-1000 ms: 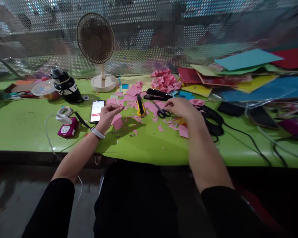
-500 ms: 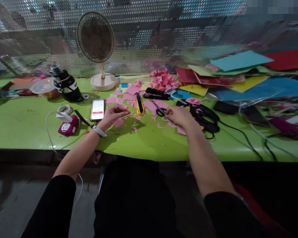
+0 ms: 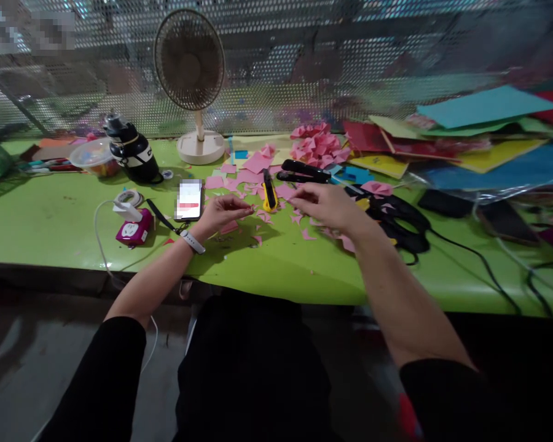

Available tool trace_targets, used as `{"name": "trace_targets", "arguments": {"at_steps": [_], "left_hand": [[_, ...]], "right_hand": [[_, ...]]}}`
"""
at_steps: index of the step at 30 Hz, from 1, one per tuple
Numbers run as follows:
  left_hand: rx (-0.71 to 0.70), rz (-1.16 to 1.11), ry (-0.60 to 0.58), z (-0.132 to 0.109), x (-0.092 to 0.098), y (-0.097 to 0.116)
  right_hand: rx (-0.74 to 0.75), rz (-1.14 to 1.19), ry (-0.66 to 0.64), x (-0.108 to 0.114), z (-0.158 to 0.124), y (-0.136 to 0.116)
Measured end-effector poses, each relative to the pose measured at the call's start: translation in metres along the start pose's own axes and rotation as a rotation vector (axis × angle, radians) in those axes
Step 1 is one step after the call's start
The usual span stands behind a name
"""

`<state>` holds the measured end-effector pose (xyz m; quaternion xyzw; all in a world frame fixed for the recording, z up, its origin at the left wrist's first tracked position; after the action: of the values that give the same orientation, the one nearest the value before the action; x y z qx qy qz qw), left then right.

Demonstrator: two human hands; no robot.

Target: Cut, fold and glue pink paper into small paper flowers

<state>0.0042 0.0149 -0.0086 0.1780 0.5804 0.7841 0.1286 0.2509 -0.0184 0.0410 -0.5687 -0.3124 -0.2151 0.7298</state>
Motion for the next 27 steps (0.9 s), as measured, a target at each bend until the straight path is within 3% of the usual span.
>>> {"name": "trace_targets", "arguments": {"at_steps": [3,6,11,27], "left_hand": [[-0.002,0.017,-0.001,-0.001,-0.001,0.001],[0.003,0.054,-0.004,-0.002,0.000,0.001],[-0.047,0.159,0.000,-0.002,-0.001,0.004],[-0.161,0.424,-0.034,-0.004,-0.003,0.009]], "right_hand": [[0.238,-0.003,-0.085,-0.024,0.007,-0.033],[0.361,-0.103,-0.084,-0.045,0.008,-0.048],[0.367,-0.145,-0.055,-0.060,0.005,-0.045],[0.384,-0.185,-0.073,-0.068,0.006,-0.033]]}}
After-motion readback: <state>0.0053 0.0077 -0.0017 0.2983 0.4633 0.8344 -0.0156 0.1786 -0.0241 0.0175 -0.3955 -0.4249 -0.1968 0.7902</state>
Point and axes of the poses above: each hand's wrist, its own z-axis towards the middle knuckle, its own x-axis out of the back of the hand, y = z × x, the point moved 4 cm from there along z, towards the middle knuckle, and after that the axes turned 8 degrees about z, right-handed, at the moved point
